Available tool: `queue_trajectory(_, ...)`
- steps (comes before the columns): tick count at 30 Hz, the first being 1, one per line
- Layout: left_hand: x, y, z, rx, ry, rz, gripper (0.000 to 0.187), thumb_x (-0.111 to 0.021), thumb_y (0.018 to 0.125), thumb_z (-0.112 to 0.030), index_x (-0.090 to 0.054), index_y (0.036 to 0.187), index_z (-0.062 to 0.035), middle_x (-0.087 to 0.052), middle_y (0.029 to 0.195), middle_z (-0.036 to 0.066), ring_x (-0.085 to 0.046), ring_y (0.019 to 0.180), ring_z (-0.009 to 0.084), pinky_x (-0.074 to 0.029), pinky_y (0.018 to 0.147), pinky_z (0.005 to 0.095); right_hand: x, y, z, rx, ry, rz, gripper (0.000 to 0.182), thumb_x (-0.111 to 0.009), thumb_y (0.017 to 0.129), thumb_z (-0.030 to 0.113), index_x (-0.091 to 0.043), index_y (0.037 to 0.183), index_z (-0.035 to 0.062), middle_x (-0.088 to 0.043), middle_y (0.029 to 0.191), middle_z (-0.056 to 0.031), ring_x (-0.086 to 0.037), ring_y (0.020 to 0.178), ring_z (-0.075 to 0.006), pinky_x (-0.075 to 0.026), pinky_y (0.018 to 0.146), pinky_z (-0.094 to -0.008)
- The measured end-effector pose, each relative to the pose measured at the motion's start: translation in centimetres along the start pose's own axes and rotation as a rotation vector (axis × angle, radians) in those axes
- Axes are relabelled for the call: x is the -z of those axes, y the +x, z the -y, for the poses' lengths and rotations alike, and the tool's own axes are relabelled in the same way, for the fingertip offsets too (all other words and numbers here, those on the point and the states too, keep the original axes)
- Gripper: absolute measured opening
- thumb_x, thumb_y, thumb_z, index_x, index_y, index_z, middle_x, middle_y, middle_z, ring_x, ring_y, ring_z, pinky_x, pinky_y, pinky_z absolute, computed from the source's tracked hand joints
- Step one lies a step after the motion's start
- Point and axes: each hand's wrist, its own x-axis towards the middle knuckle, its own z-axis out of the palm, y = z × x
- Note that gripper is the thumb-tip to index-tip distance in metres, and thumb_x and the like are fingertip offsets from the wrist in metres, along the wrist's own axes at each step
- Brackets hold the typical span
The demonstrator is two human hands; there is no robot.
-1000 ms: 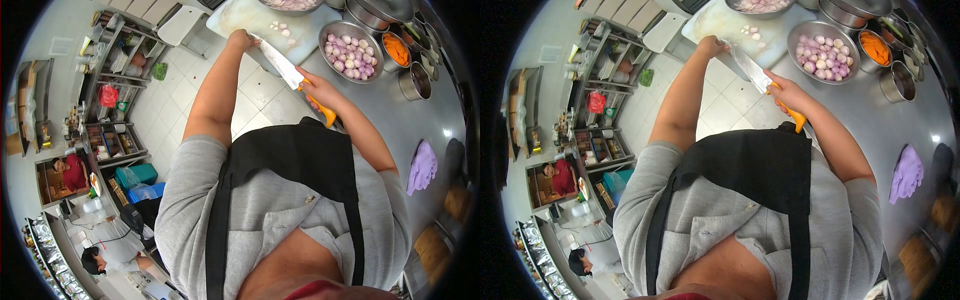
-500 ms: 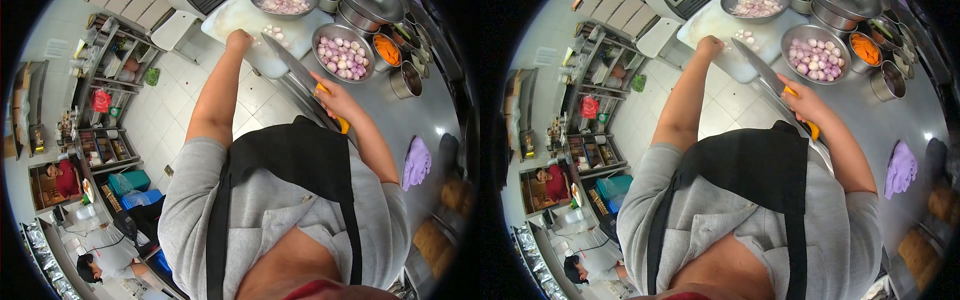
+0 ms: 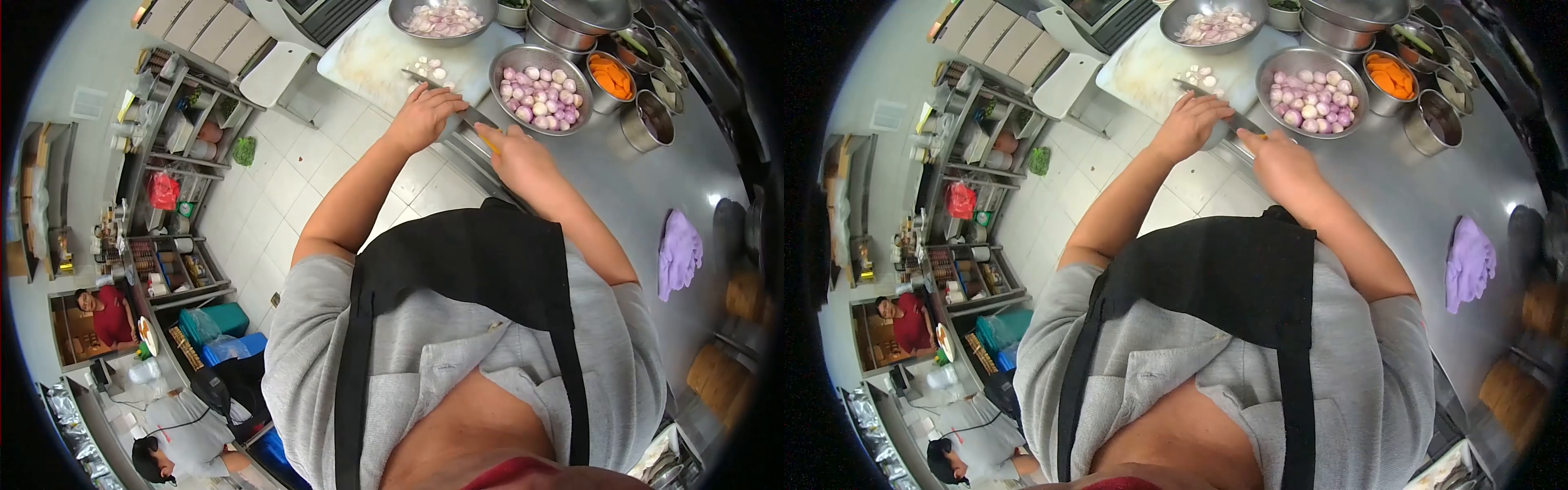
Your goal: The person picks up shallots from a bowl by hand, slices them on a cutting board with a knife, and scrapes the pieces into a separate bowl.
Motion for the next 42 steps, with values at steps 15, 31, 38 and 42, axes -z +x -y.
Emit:
queue_trajectory(15, -2.0, -0.1, 8.9, 0.539, -0.266, -0.271, 0.021, -0.055, 0.084, -0.007, -0.066, 0.102, -0.0088, -0.066, 0.098, 0.010, -0.063, 0.093, 0.0259, -0.049, 0.085, 0.0355, 0.9, -5.4, -2.0, -0.234, 0.415, 0.043, 0.053, -0.049, 0.087, 0.012, -0.039, 0.139, 0.0123, -0.060, 0.091, -0.0174, -0.061, 0.076, -0.0304, -0.050, 0.072, -0.0358)
queue_trajectory(31, -5.0, 2.4, 8.9, 0.791, -0.071, -0.238, 0.059, -0.057, 0.088, -0.033, -0.042, 0.133, 0.0025, -0.042, 0.137, 0.022, -0.036, 0.129, 0.0347, -0.029, 0.107, 0.0394, -6.7, 4.1, 0.9, -0.340, 1.104, 0.312, 0.059, -0.041, 0.091, 0.009, -0.022, 0.147, 0.0120, -0.050, 0.072, -0.0045, -0.047, 0.049, -0.0111, -0.041, 0.042, -0.0267)
queue_trajectory(38, -4.5, 1.5, 8.2, 0.863, -0.094, -0.436, 0.042, -0.056, 0.089, -0.025, -0.053, 0.121, 0.0026, -0.050, 0.129, 0.020, -0.044, 0.122, 0.0340, -0.034, 0.104, 0.0390, -8.3, 4.5, 2.1, -0.284, 1.151, 0.346, 0.059, -0.040, 0.093, 0.008, -0.020, 0.147, 0.0142, -0.051, 0.075, -0.0033, -0.045, 0.050, -0.0097, -0.041, 0.044, -0.0254)
queue_trajectory(42, -4.7, 2.0, 9.4, 0.881, -0.194, -0.652, 0.031, -0.055, 0.087, -0.014, -0.058, 0.114, 0.0002, -0.057, 0.115, 0.018, -0.055, 0.108, 0.0318, -0.043, 0.094, 0.0371, -7.2, 4.5, 2.6, -0.242, 1.193, 0.336, 0.060, -0.042, 0.091, 0.009, -0.022, 0.147, 0.0132, -0.051, 0.074, -0.0033, -0.045, 0.049, -0.0102, -0.041, 0.044, -0.0260)
